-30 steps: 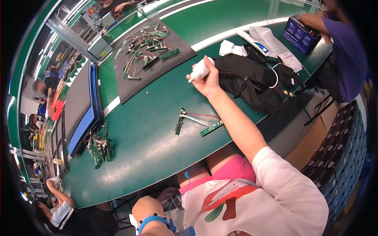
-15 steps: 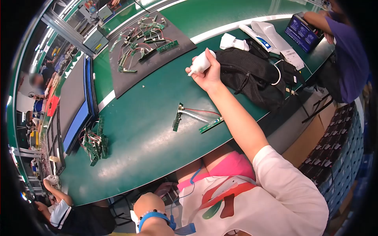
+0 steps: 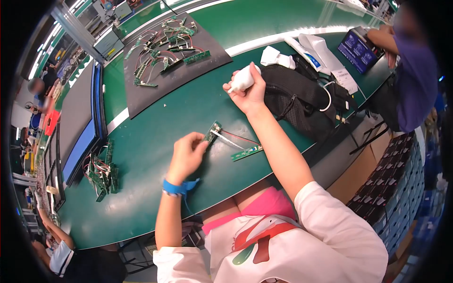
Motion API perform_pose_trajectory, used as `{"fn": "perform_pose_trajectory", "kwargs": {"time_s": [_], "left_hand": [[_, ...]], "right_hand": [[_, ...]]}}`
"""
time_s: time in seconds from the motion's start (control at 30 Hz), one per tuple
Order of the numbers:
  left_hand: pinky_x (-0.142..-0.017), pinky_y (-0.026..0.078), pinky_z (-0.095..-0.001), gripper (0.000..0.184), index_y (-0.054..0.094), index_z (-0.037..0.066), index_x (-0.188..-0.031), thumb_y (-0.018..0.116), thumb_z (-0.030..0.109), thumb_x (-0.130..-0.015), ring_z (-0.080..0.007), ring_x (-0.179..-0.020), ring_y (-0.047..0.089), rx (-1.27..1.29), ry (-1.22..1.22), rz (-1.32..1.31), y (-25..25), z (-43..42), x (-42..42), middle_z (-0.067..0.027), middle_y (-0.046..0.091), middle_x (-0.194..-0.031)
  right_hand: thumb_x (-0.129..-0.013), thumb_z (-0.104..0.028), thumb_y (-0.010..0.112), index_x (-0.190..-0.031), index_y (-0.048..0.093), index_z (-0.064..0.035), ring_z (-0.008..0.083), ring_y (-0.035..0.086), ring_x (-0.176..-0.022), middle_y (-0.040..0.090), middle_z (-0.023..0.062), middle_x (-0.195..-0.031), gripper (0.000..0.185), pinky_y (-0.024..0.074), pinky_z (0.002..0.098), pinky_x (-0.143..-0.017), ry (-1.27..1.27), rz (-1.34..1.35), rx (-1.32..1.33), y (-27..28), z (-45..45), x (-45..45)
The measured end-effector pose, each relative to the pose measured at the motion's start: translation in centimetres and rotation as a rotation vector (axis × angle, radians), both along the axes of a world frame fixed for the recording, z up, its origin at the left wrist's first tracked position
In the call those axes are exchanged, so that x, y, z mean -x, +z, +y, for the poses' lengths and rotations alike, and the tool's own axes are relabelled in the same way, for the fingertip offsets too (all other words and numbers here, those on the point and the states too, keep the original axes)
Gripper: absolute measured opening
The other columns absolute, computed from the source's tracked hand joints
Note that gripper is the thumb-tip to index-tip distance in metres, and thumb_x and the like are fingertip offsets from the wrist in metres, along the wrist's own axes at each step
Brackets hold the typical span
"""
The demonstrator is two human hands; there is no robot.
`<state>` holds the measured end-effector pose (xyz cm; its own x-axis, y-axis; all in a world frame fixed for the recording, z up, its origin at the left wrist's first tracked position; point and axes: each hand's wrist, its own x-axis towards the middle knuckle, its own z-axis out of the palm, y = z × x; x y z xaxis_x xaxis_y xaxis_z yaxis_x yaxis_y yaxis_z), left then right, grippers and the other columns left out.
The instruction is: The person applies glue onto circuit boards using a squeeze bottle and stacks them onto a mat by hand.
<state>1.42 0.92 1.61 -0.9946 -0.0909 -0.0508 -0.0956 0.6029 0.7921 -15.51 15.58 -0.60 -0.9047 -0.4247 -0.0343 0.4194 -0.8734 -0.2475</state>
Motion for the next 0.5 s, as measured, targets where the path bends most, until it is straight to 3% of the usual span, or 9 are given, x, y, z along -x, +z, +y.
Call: {"fn": "perform_pose_trajectory", "kwargs": {"time_s": [0.1,0.2,0.3,0.4,0.5], "left_hand": [[-0.057,0.042,-0.0213,0.013,0.053,-0.001,-0.087,0.050,0.008,-0.078,-0.0098,-0.059,0.049,-1.113,-0.044,-0.150,-1.1,-3.4,1.8,-0.0025,0.053,-0.071],[-0.053,0.041,-0.0163,0.022,0.049,-0.005,-0.096,0.050,0.009,-0.079,-0.0069,-0.059,0.048,-1.459,0.042,-0.169,-1.8,-5.0,1.7,-0.0030,0.051,-0.072],[-0.051,0.040,-0.0159,0.025,0.048,-0.006,-0.098,0.050,0.009,-0.079,-0.0063,-0.059,0.047,-1.446,0.010,-0.253,-1.1,-4.6,1.5,-0.0035,0.051,-0.073],[-0.051,0.040,-0.0168,0.024,0.049,-0.005,-0.097,0.051,0.011,-0.079,-0.0064,-0.058,0.046,-1.198,0.077,-0.239,-1.2,-4.2,1.6,-0.0033,0.051,-0.073],[-0.050,0.039,-0.0175,0.021,0.052,-0.004,-0.093,0.051,0.012,-0.079,-0.0062,-0.055,0.045,-1.080,0.087,-0.265,-1.4,-3.9,1.5,-0.0029,0.052,-0.071]], "right_hand": [[-0.069,-0.040,0.057,-0.068,0.051,-0.0028,0.0186,0.044,-0.045,0.050,0.0071,-0.060,0.038,0.0427,0.0376,-0.057,0.033,0.058,0.059,-0.3,1.0,0.6],[-0.071,-0.042,0.055,-0.065,0.052,-0.0025,0.0172,0.040,-0.038,0.050,0.0064,-0.058,0.040,0.0401,0.0350,-0.057,0.037,0.071,0.012,0.6,0.8,0.0],[-0.073,-0.041,0.052,-0.068,0.052,-0.0019,0.0188,0.046,-0.043,0.051,0.0073,-0.059,0.040,0.0411,0.0351,-0.056,0.134,0.169,0.024,0.2,0.1,-0.3],[-0.075,-0.042,0.049,-0.067,0.052,-0.0005,0.0167,0.037,-0.042,0.043,0.0075,-0.049,0.042,0.0317,0.0277,-0.052,-0.026,0.248,-0.260,2.7,-1.5,-3.2],[-0.077,-0.031,0.048,-0.069,0.051,0.0017,0.0177,0.050,-0.055,0.053,0.0124,-0.063,0.033,0.0395,0.0285,-0.052,-0.257,0.662,-0.583,2.4,-2.4,-5.0]]}}
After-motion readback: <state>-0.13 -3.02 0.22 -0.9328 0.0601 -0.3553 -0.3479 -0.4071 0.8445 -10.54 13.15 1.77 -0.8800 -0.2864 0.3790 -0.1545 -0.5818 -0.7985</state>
